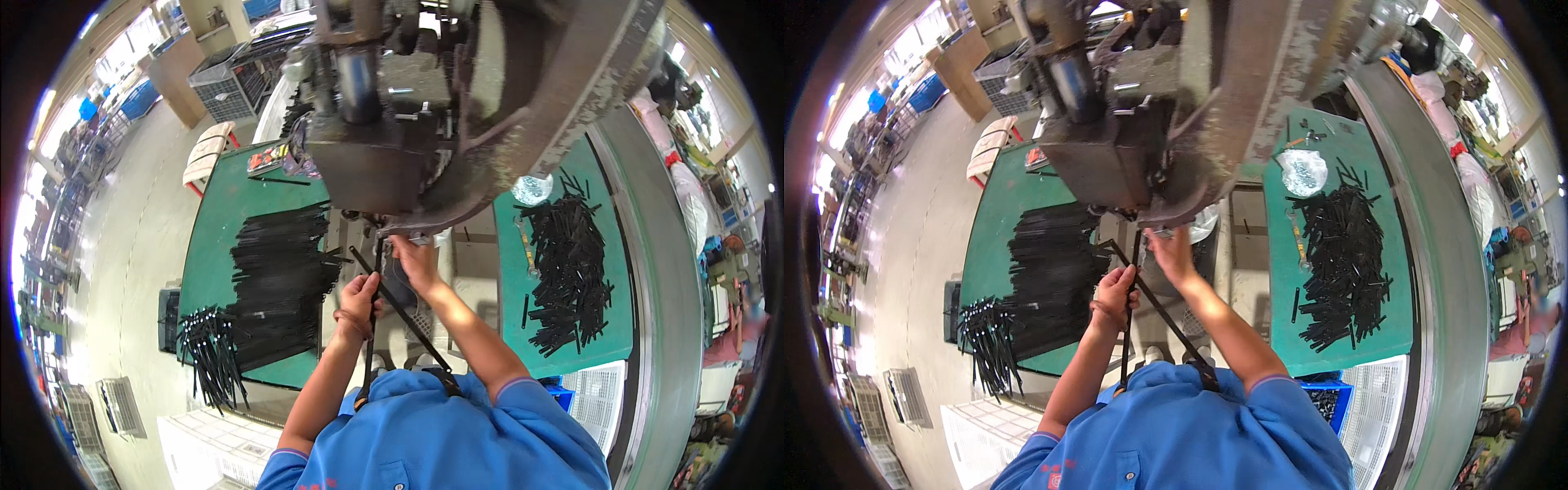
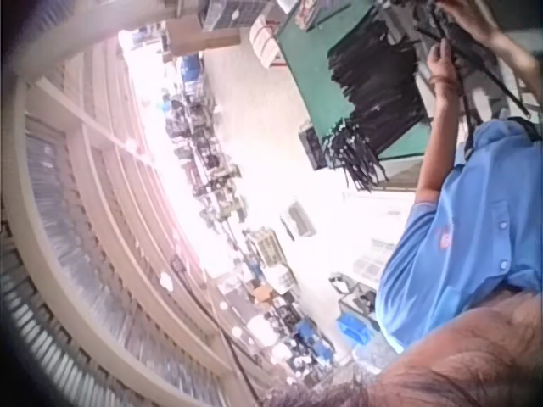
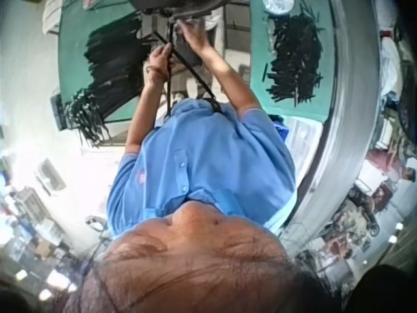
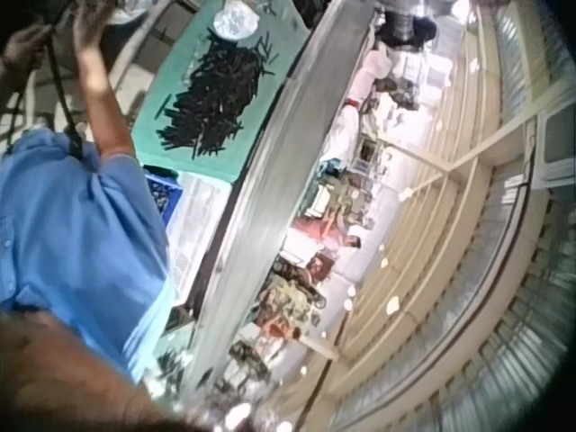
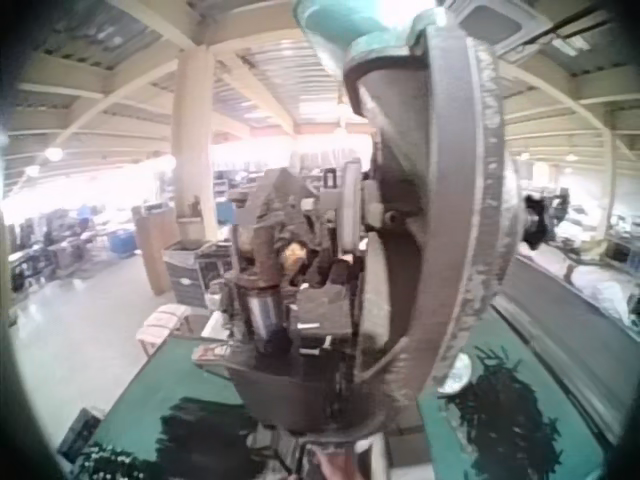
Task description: The person repeatedly picks up black rods from a table, inserts them into a press-like machine, and removes the assembled pieces. The person places the finished rods into a white basket and continues the cycle.
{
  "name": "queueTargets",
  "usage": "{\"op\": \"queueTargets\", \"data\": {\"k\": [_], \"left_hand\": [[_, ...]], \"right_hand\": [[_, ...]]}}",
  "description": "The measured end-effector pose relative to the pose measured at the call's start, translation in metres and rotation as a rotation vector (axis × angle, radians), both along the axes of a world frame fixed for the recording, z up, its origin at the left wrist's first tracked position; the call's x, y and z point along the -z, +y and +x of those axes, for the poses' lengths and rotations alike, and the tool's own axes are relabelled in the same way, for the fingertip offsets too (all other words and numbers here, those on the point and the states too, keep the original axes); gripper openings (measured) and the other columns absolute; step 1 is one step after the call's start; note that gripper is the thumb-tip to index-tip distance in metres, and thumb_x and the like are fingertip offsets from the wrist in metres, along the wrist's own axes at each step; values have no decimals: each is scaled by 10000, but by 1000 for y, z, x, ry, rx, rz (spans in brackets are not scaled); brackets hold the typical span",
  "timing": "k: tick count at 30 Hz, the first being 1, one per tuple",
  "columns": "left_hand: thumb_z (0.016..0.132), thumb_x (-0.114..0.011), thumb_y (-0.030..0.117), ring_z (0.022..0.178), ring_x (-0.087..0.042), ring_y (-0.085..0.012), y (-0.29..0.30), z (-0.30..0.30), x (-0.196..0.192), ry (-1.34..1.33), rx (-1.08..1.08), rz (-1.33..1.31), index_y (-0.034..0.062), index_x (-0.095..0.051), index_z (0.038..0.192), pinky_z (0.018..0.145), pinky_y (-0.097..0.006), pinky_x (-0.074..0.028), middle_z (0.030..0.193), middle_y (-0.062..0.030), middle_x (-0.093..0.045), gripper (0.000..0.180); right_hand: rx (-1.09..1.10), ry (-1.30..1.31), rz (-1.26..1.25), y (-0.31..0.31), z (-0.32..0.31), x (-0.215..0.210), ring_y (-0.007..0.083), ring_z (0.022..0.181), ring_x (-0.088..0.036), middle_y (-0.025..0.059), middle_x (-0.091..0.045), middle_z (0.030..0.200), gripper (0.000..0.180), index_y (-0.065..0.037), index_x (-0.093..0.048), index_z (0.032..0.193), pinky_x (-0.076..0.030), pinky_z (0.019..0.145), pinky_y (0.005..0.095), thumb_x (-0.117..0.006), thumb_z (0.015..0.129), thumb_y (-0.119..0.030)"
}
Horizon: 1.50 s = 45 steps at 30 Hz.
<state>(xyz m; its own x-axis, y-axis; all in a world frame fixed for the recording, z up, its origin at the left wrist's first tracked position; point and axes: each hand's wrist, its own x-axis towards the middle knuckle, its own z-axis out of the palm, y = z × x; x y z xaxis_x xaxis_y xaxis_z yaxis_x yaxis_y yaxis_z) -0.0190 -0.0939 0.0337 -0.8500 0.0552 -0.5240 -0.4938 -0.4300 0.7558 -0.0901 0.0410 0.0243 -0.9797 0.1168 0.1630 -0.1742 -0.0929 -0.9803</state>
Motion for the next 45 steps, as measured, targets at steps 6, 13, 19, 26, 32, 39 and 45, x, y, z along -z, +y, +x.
{"op": "queueTargets", "data": {"k": [6, 13, 19, 26, 32, 39, 45], "left_hand": [[881, -606, 257, 459, -436, -78, -1, -3, 13, 55, -21, -121, 89, -585, 878, 385, -220, -325, 650, 35, -461, 169], [905, -582, 239, 438, -437, -66, -8, -7, 23, 64, 20, -33, 126, -551, 820, 363, -206, -301, 627, 53, -470, 145], [909, -572, 244, 452, -491, -100, -9, -1, 24, 98, -7, -55, 101, -557, 783, 376, -236, -369, 655, 19, -520, 191], [897, -586, 298, 457, -481, -93, -4, -1, 23, 142, 19, -182, 92, -551, 774, 389, -227, -384, 703, -17, -575, 242], [896, -584, 311, 455, -467, -84, -3, 0, 18, 174, 37, -183, 98, -548, 786, 391, -219, -370, 728, -32, -587, 243], [891, -597, 282, 437, -485, -93, -1, 0, 23, 186, -3, -166, 101, -554, 766, 391, -225, -375, 649, 6, -547, 223], [900, -571, 299, 481, -476, -68, -2, 6, 3, 313, 157, -377, 54, -604, 803, 434, -218, -385, 612, 14, -526, 265]], "right_hand": [[59, 336, 956, -22, -33, 78, 205, 550, -566, 50, -611, 647, 402, -165, -492, 1184, -361, 671, 438, -598, 797, -177], [-284, -589, -640, -6, -44, 10, 90, 437, -375, -8, -462, 591, 115, -85, -514, 749, -292, 405, 243, -619, 782, -50], [255, -320, -196, 153, 9, 24, 133, 709, -616, 76, -639, 862, 207, -42, -603, 967, -522, 619, 281, -601, 760, -49], [696, -726, 1456, 362, 67, 122, 290, 979, -569, 126, -570, 975, 303, -24, -580, 949, -528, 764, 364, -664, 760, -246], [670, -768, 1486, 381, 59, 146, 289, 835, -656, 171, -632, 914, 172, -18, -605, 933, -550, 691, 346, -553, 802, -116], [661, -717, 211, 426, 97, 121, 152, 616, -630, 93, -621, 761, 194, 28, -566, 963, -501, 458, 266, -469, 920, -134], [49, -382, -131, 253, 69, 37, 116, 472, -518, 62, -559, 669, 93, -68, -424, 938, -408, 384, 240, -467, 947, -151]]}}
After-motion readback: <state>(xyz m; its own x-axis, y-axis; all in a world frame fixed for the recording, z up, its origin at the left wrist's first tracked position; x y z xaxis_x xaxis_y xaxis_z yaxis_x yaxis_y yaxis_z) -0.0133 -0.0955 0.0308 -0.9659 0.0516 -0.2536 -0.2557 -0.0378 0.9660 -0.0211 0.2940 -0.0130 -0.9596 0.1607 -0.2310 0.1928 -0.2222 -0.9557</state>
